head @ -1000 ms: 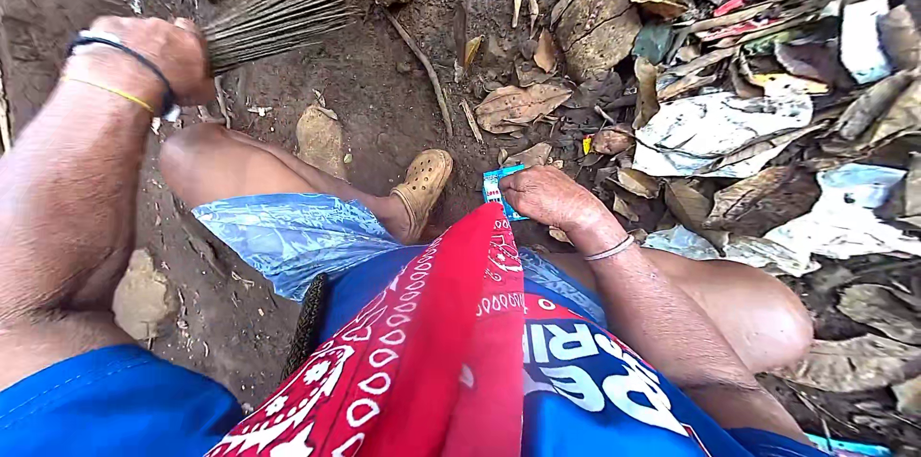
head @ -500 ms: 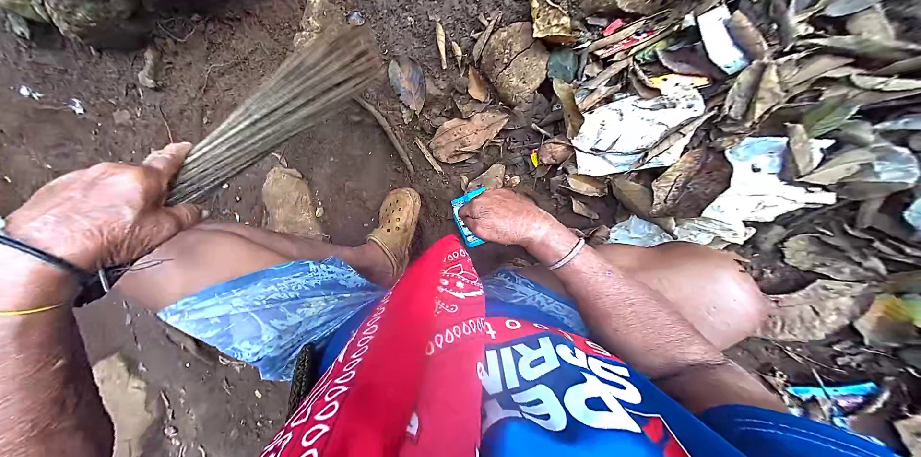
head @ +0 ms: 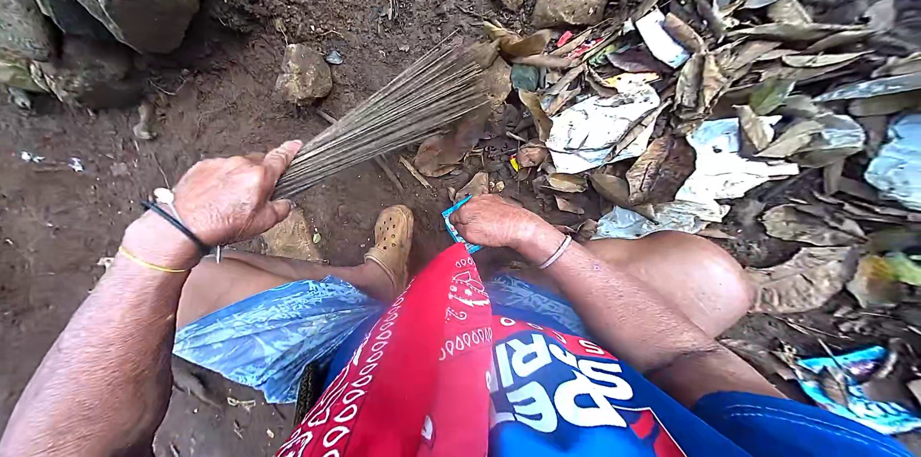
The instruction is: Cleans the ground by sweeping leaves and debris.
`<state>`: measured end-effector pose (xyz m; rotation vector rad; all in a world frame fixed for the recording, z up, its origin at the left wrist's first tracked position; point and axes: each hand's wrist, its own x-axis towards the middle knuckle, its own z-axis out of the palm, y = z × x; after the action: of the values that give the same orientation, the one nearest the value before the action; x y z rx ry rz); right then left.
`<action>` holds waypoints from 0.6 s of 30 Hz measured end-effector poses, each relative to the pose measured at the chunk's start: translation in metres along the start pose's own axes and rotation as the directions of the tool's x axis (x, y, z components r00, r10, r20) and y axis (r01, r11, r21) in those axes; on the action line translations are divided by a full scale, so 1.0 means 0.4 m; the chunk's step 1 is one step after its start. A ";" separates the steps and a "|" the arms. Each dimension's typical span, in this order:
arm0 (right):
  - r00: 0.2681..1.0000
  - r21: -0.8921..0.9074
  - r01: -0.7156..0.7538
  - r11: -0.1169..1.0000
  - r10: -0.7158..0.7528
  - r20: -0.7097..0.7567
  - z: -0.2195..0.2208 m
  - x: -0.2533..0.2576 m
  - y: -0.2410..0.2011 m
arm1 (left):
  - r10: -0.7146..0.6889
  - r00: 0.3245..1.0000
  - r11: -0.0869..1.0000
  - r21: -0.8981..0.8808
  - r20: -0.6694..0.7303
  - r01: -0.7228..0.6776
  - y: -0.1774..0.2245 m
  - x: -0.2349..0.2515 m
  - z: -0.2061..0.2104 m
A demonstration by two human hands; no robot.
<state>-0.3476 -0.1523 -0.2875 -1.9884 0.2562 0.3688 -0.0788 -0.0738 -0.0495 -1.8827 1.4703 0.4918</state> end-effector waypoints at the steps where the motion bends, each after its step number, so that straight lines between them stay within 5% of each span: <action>1: 1.000 -0.005 -0.001 1.000 0.001 0.002 -0.001 -0.001 -0.002 | 0.012 0.997 1.000 -0.009 -0.081 -0.013 -0.013 -0.010 -0.010; 5: 1.000 -0.018 -0.013 1.000 0.013 -0.001 0.004 -0.010 -0.004 | -0.158 0.970 0.986 0.013 -0.185 0.164 -0.044 0.043 -0.081; 9: 1.000 0.004 -0.001 1.000 0.001 -0.012 0.009 -0.010 -0.004 | -0.343 0.939 0.928 0.160 0.022 0.335 0.079 0.180 -0.134; 12: 1.000 0.009 0.014 1.000 -0.014 -0.023 0.001 -0.010 -0.003 | -0.204 0.971 0.943 0.291 0.122 0.161 0.175 0.205 -0.137; 18: 0.996 -0.007 0.053 0.999 -0.054 -0.066 0.014 -0.009 0.020 | 0.023 1.000 0.999 0.030 -0.013 -0.022 0.098 0.071 -0.140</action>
<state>-0.3545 -0.1505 -0.2952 -2.0107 0.2437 0.2694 -0.1145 -0.1383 -0.0409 -1.8513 1.5007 0.4663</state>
